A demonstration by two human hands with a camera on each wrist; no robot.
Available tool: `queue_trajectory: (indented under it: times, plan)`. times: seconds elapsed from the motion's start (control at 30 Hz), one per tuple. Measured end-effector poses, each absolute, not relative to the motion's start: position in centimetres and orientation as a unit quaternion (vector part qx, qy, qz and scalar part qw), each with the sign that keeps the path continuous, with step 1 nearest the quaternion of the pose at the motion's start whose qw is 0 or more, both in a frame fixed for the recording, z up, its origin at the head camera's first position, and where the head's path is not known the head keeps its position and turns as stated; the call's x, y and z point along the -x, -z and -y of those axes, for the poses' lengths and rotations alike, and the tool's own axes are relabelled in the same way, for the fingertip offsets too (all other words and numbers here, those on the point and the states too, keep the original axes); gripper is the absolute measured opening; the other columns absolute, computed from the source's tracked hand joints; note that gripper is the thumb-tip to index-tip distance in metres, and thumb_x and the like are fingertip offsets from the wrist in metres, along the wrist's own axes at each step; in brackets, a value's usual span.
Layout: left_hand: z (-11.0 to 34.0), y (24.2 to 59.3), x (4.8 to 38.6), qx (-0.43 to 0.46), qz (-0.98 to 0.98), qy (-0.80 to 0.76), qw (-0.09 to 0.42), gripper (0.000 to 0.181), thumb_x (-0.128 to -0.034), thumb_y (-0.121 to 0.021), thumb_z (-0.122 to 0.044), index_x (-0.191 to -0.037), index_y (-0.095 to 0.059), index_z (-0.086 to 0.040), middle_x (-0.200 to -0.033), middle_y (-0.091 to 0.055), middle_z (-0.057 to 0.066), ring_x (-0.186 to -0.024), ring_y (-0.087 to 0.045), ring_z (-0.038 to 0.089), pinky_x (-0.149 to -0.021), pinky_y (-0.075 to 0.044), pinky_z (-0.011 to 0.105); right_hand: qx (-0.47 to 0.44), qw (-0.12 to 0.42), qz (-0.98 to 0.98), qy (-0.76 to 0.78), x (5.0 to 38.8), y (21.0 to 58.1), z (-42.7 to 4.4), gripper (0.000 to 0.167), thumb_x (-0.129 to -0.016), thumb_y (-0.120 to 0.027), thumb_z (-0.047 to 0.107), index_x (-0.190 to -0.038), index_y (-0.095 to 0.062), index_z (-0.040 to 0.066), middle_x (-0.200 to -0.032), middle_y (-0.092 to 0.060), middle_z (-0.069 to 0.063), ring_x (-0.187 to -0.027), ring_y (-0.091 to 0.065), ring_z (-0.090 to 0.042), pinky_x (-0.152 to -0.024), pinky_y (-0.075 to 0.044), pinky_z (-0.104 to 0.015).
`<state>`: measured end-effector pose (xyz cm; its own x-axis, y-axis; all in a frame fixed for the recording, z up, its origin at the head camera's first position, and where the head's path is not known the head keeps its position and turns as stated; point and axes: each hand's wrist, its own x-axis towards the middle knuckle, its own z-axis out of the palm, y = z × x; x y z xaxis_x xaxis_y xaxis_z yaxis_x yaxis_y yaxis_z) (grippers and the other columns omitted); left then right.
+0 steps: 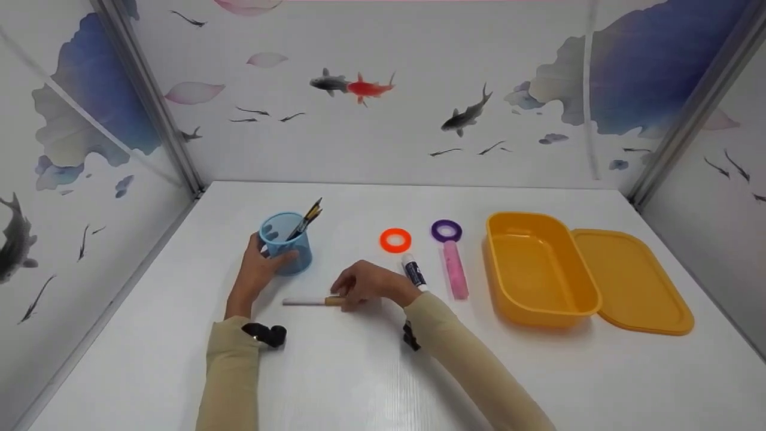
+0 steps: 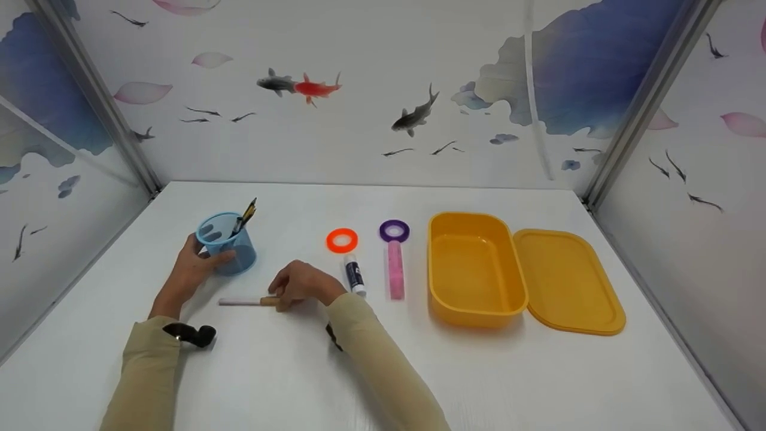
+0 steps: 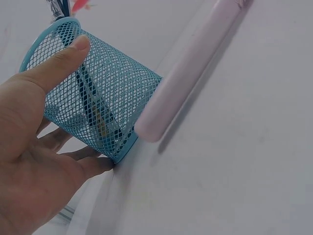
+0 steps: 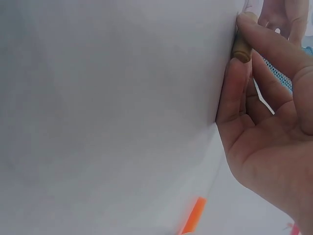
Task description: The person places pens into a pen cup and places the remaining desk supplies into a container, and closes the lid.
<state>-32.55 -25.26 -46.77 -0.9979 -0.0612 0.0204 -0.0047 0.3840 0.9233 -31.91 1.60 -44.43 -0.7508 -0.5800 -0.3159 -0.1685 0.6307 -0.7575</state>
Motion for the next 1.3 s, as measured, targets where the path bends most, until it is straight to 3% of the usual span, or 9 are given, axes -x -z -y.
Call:
queue_trajectory:
  times: [0.37, 0.8, 1.1, 1.3]
  plan:
    - [25.0, 46.4, 32.6, -0.024, 0.835, 0.550, 0.025, 0.110, -0.0832, -0.078, -0.049, -0.161, -0.009, -0.012, -0.169, -0.016, 0.014, -0.157, -0.014, 0.035, -0.128, -0.020, 0.053, 0.232, 0.284, -0.865, 0.343, 32.0, 43.7, -1.5, 0.024, -0.090, -0.074, 0.016, -0.114, -0.076, 0.020, -0.096, -0.066, 0.002, -0.088, -0.057, -0.015, -0.079, -0.053, -0.024]
    - [25.0, 46.6, 32.6, -0.026, 0.837, 0.546, 0.020, 0.108, -0.0840, -0.078, -0.046, -0.160, -0.011, -0.011, -0.168, -0.017, 0.015, -0.156, -0.015, 0.037, -0.128, -0.020, 0.054, 0.223, 0.258, -0.871, 0.353, 32.0, 42.8, -2.6, 0.022, -0.099, -0.063, 0.024, -0.117, -0.074, 0.018, -0.104, -0.071, -0.001, -0.086, -0.061, -0.017, -0.081, -0.060, -0.029]
    - [25.0, 46.6, 32.5, -0.029, 0.835, 0.548, 0.023, 0.107, -0.0848, -0.078, -0.044, -0.161, -0.010, -0.012, -0.169, -0.017, 0.014, -0.156, -0.016, 0.037, -0.127, -0.021, 0.054, 0.211, 0.185, -0.862, 0.423, 32.0, 41.8, -3.3, 0.031, -0.099, -0.064, 0.027, -0.124, -0.068, 0.010, -0.108, -0.069, -0.006, -0.101, -0.066, -0.032, -0.076, -0.060, -0.027]
    - [25.0, 46.5, 32.4, -0.032, 0.836, 0.547, 0.022, 0.106, -0.0851, -0.078, -0.044, -0.161, -0.010, -0.012, -0.169, -0.017, 0.014, -0.156, -0.016, 0.036, -0.127, -0.021, 0.055, 0.214, 0.127, -0.844, 0.475, 32.1, 41.1, -3.8, 0.027, -0.098, -0.063, 0.023, -0.120, -0.066, 0.008, -0.105, -0.069, -0.010, -0.102, -0.066, -0.041, -0.067, -0.058, -0.023]
